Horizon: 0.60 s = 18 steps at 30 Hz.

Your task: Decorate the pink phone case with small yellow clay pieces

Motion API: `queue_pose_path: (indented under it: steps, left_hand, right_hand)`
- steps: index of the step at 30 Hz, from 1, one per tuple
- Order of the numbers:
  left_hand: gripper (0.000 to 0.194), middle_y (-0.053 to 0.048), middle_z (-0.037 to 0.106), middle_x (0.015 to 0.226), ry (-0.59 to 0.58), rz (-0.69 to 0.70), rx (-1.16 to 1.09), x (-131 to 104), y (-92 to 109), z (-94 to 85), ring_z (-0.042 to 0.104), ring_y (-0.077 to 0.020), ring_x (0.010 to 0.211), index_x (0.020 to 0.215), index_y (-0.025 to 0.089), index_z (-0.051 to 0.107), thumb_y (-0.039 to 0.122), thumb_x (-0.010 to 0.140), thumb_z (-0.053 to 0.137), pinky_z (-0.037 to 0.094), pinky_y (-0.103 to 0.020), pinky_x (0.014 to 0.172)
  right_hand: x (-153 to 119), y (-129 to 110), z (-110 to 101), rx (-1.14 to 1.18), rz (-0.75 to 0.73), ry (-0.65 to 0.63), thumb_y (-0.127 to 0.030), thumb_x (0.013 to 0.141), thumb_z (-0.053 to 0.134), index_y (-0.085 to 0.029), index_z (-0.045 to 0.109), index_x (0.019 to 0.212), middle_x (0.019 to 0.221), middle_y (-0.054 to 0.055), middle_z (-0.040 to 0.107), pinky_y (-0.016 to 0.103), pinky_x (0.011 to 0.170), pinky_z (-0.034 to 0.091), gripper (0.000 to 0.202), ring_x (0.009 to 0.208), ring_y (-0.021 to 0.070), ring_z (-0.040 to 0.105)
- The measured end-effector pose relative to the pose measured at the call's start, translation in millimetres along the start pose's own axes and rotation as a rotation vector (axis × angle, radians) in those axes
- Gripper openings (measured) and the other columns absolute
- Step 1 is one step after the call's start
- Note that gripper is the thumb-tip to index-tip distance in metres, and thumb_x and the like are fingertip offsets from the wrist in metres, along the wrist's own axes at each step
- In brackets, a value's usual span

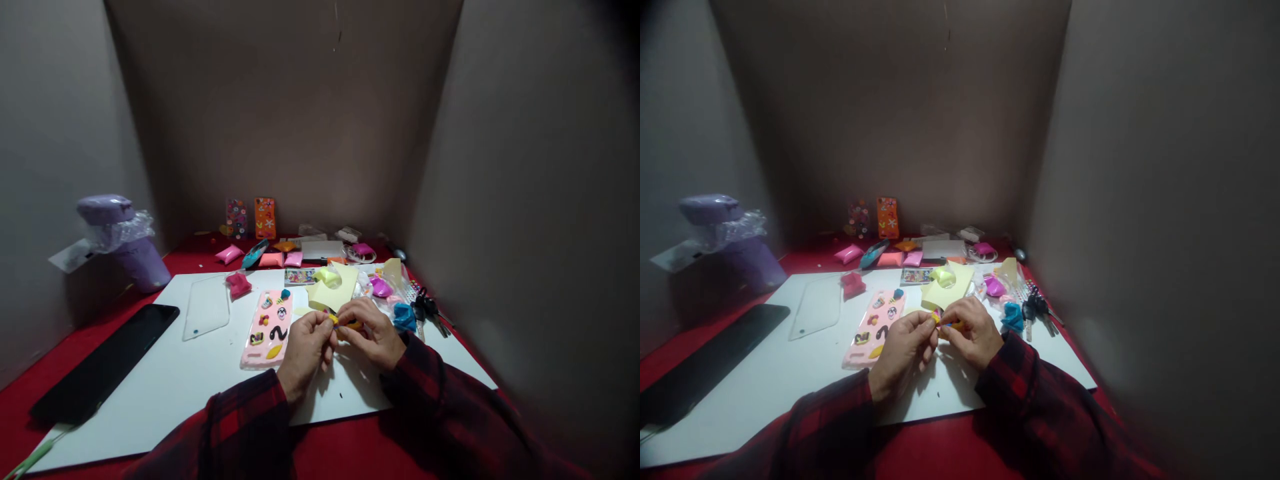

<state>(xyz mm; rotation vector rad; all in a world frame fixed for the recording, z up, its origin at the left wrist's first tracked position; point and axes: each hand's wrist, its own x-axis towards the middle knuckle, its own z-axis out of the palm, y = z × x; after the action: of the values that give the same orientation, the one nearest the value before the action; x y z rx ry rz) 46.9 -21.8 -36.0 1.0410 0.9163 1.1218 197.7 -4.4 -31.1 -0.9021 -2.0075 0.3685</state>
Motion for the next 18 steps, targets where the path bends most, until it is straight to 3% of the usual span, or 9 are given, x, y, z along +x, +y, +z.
queue_pose_path:
  steps: [3,12,18]
  left_hand:
    - [0.027,0.005,0.052,0.052,-0.018,0.005,0.014,-0.9,0.6,0.7,0.036,-0.002,0.032,0.069,0.015,0.05,0.041,0.075,0.056,0.025,-0.014,0.03]
    - [0.033,0.004,0.052,0.053,-0.047,-0.021,0.036,-0.5,1.8,1.9,0.036,-0.0027,0.033,0.067,0.015,0.05,0.046,0.076,0.052,0.025,-0.014,0.029]
    - [0.03,0.004,0.05,0.052,-0.074,-0.001,0.058,-2.1,2.0,1.6,0.037,-0.0027,0.033,0.068,0.015,0.049,0.043,0.078,0.052,0.026,-0.013,0.029]
  right_hand:
    - [1.2,-2.6,-2.3,0.009,-0.027,0.014,-0.019,0.077,0.056,-0.021,0.063,0.088,0.089,0.007,0.062,0.041,0.079,0.04,0.014,0.086,0.0231,0.053]
    - [0.7,-4.4,-2.1,0.053,-0.032,0.078,-0.019,0.079,0.054,-0.02,0.062,0.077,0.073,0.005,0.06,0.037,0.071,0.041,0.009,0.075,0.0209,0.052]
    - [-0.2,-4.5,-2.1,0.115,-0.044,0.032,-0.019,0.079,0.054,-0.019,0.064,0.089,0.075,0.006,0.059,0.036,0.068,0.042,0.013,0.073,0.0205,0.052]
